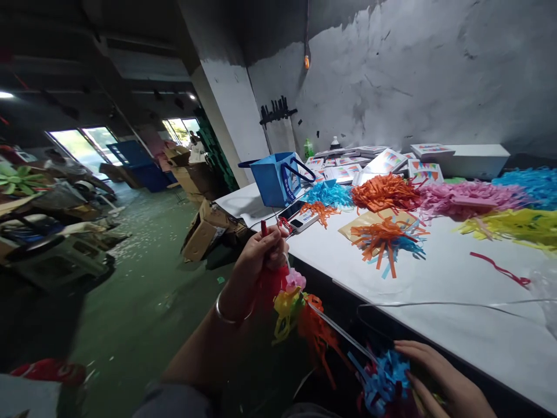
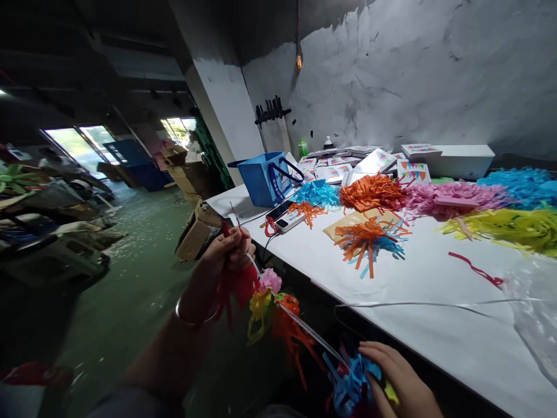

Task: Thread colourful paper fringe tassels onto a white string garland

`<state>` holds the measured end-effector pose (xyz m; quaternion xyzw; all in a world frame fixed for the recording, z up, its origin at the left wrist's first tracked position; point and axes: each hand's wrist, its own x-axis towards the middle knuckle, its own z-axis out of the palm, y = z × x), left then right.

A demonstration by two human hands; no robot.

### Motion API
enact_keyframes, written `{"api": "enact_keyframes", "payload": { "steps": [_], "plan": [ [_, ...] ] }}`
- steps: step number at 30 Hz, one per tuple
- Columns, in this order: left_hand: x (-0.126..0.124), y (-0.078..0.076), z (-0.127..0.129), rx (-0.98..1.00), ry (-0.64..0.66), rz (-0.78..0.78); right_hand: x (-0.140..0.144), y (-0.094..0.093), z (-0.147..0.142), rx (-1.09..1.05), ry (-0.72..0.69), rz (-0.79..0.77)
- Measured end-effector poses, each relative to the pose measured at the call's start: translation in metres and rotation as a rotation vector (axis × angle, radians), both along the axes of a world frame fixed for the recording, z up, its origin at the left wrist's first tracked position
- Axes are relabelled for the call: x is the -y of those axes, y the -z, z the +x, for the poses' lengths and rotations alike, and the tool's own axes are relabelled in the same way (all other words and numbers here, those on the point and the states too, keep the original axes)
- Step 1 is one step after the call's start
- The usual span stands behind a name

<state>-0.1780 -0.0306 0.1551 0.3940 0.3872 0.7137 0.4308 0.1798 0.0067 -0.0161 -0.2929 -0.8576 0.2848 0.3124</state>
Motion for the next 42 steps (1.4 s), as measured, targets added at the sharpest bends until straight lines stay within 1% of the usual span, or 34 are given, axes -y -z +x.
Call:
{"api": "enact_keyframes", "payload": {
  "steps": [2, 3, 7, 9, 11, 14, 16, 19, 23, 27, 31, 35, 39, 42],
  "plan": [
    [-0.003, -0.008, 0.006, -0.012, 0.023, 0.021, -0.001, -0.016, -0.030, 0.003, -0.019, 0.021],
    [-0.004, -0.012, 0.010, -0.018, 0.034, 0.031, -0.001, -0.022, -0.045, 0.005, -0.005, 0.008],
    [-0.011, -0.030, 0.023, -0.043, 0.082, 0.060, -0.001, -0.039, -0.095, 0.008, -0.014, -0.090],
    [-0.018, -0.040, 0.027, -0.064, 0.108, 0.072, -0.004, -0.050, -0.110, -0.010, -0.029, -0.139],
    [-0.026, -0.051, 0.029, -0.093, 0.131, 0.090, -0.010, -0.063, -0.114, -0.030, -0.061, -0.214],
    [-0.041, -0.065, 0.033, -0.140, 0.149, 0.124, -0.022, -0.078, -0.106, -0.043, -0.110, -0.336],
    [-0.052, -0.073, 0.036, -0.168, 0.151, 0.139, -0.028, -0.082, -0.096, -0.028, -0.149, -0.395],
    [-0.065, -0.081, 0.042, -0.183, 0.169, 0.148, -0.033, -0.079, -0.084, -0.006, -0.182, -0.452],
    [-0.078, -0.089, 0.050, -0.224, 0.176, 0.142, -0.034, -0.070, -0.074, -0.018, -0.166, -0.507],
    [-0.088, -0.093, 0.053, -0.283, 0.167, 0.120, -0.033, -0.070, -0.065, -0.060, -0.153, -0.560],
    [-0.096, -0.094, 0.050, -0.293, 0.201, 0.117, -0.033, -0.073, -0.054, -0.108, -0.148, -0.595],
    [-0.107, -0.094, 0.046, -0.312, 0.219, 0.121, -0.034, -0.072, -0.043, -0.168, -0.129, -0.625],
    [-0.125, -0.096, 0.050, -0.352, 0.242, 0.125, -0.036, -0.070, -0.033, -0.234, -0.088, -0.663],
    [-0.145, -0.096, 0.059, -0.388, 0.268, 0.129, -0.040, -0.069, -0.024, -0.279, -0.045, -0.694]
  ]
}}
